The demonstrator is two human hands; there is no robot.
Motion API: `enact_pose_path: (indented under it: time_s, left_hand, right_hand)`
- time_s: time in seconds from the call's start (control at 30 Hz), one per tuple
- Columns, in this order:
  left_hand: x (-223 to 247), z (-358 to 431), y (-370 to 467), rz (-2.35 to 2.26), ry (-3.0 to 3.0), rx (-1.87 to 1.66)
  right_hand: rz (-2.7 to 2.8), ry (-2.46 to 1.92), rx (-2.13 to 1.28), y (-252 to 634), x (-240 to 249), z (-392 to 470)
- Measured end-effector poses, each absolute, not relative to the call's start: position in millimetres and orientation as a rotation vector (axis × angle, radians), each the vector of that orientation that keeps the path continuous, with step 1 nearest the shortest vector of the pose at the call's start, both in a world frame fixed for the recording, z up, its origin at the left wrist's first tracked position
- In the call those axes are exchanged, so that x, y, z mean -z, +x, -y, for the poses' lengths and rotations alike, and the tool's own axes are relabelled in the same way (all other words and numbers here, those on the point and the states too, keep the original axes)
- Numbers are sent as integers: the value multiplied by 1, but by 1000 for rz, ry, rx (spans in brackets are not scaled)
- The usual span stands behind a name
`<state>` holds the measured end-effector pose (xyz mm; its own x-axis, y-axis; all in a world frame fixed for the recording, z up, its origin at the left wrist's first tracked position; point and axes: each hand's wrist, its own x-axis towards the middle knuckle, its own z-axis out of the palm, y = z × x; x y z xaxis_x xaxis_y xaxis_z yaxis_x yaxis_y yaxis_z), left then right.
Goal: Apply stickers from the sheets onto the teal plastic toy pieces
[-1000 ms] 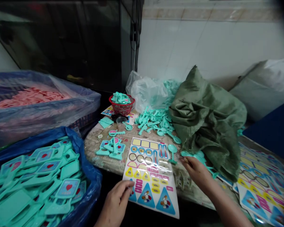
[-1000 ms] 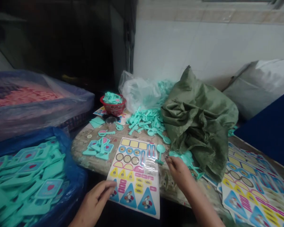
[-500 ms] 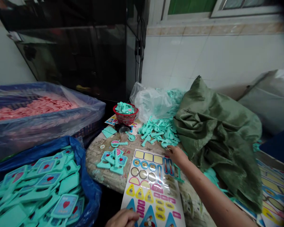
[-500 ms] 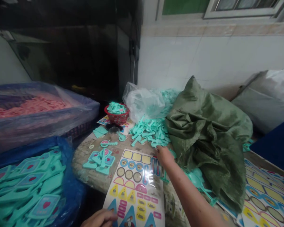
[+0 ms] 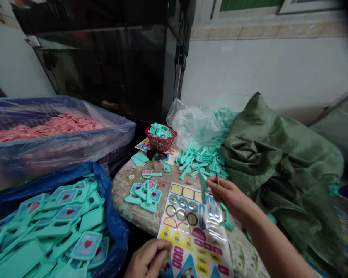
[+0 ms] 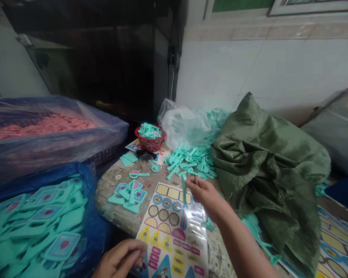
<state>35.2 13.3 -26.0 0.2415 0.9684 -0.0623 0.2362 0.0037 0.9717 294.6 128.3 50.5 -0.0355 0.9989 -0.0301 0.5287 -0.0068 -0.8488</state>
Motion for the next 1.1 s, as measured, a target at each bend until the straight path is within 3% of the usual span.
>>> enact_pose_path:
  time_s: [0.13,0.27,0.37,0.6,1.1]
  left_hand:
    - [-1,-24,55,-1006,1108,-960]
    - [-10,-25,67,-841,949,-867]
    - [-5,-20,67,-904,886,-819]
    - [3,-13,64,-1016,766,-851]
    - [9,-20,75,-1037,694,-813]
  right_hand:
    - [1259,-1290,-1631,256,-53,-65]
    - [1166,-1251,-1846,234,-35,-25]
    - [1203,-1435,-1649,245,-23,-16]
    - [1494,-1872,-845,301,-13,-18]
    - [1927,-1836,-554,306,42,-37]
